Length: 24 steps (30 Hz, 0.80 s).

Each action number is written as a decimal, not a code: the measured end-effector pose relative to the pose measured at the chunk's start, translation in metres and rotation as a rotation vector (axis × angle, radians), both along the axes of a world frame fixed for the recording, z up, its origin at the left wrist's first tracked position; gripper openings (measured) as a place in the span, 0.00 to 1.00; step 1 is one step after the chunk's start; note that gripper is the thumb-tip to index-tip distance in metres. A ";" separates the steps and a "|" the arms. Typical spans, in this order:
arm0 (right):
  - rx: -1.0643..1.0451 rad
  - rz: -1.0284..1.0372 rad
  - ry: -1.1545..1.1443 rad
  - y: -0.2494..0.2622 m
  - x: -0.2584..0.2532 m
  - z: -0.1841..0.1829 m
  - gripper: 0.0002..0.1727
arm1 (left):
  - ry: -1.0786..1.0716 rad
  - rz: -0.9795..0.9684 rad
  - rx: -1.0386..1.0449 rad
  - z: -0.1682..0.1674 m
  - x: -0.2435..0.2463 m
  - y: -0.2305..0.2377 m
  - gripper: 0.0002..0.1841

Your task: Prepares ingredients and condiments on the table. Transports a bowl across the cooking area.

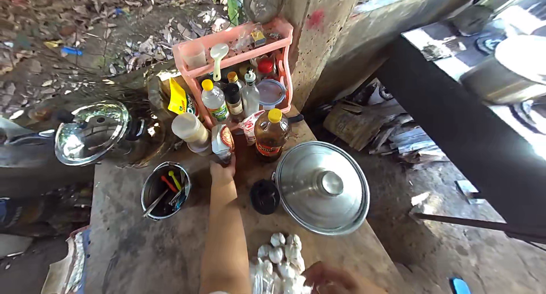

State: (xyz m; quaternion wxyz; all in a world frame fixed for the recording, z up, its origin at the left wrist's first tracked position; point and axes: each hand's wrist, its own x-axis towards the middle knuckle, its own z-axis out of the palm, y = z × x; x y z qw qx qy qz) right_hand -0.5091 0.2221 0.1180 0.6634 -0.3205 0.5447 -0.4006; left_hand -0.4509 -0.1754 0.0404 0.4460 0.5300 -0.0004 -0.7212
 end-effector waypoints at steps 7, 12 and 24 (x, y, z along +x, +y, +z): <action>0.045 -0.031 -0.068 0.013 -0.010 -0.014 0.19 | -1.576 -0.938 -0.928 0.051 -0.005 0.007 0.39; 0.020 -0.021 -0.026 0.010 -0.011 -0.012 0.19 | -1.806 -1.430 -0.695 0.045 -0.034 -0.029 0.45; 0.047 -0.028 -0.028 0.006 -0.015 -0.018 0.20 | -1.687 -1.709 -1.502 0.039 -0.017 -0.081 0.27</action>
